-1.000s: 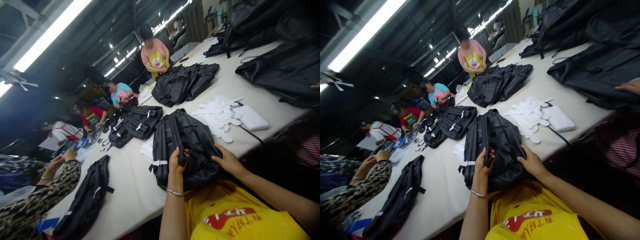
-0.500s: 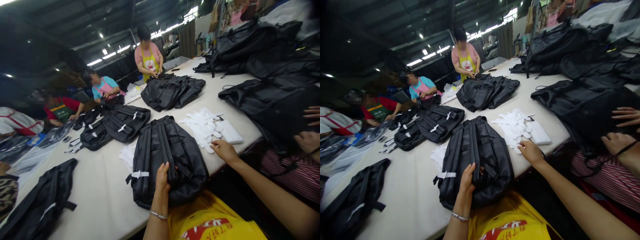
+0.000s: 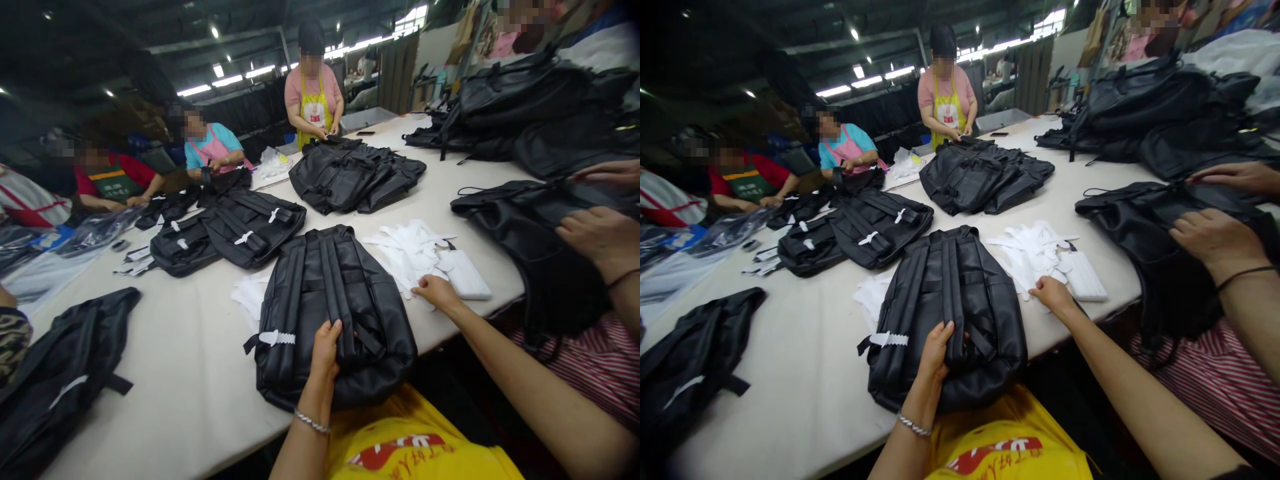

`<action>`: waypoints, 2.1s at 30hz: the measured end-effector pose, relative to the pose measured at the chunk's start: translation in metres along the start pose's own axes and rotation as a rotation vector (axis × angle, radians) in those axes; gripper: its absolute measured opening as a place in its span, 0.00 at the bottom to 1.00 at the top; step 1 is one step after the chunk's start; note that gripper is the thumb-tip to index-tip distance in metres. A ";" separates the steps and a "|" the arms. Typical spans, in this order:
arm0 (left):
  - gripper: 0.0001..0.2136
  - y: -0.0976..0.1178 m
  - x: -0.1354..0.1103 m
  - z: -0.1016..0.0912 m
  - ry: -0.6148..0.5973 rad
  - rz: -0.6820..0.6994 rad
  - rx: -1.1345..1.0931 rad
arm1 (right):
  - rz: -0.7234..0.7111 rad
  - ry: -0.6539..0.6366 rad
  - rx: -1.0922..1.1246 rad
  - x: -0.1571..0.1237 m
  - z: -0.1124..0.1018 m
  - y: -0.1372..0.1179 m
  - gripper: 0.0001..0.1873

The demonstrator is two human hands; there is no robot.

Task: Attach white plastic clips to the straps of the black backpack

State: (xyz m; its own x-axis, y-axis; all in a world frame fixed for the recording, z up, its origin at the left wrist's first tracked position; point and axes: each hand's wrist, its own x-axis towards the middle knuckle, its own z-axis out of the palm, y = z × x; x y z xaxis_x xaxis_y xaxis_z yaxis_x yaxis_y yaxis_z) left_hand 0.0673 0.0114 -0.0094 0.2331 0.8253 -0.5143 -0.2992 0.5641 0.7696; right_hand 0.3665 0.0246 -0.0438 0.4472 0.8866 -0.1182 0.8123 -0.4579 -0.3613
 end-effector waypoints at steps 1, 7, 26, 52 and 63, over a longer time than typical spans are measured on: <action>0.19 0.000 0.000 0.000 -0.004 0.005 0.000 | -0.003 0.008 0.066 0.001 -0.003 0.002 0.10; 0.18 -0.001 0.001 -0.003 -0.023 -0.006 -0.026 | 0.044 0.028 0.735 -0.024 -0.033 -0.026 0.15; 0.13 0.014 0.001 -0.026 -0.234 -0.320 -0.460 | -0.494 -0.371 0.594 -0.108 -0.010 -0.107 0.11; 0.08 0.067 -0.014 -0.016 -0.121 -0.355 -0.164 | -0.187 -0.756 0.645 -0.075 0.016 -0.167 0.03; 0.16 0.052 -0.012 -0.020 -0.033 -0.055 0.215 | 0.135 -1.057 1.329 -0.083 0.017 -0.190 0.10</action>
State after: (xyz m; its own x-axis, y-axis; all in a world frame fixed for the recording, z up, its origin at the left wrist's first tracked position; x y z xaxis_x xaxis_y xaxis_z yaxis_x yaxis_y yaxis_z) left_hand 0.0309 0.0313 0.0290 0.2751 0.7902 -0.5476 -0.0816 0.5867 0.8057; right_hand 0.1688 0.0393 0.0185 -0.3886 0.7539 -0.5297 -0.3025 -0.6474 -0.6995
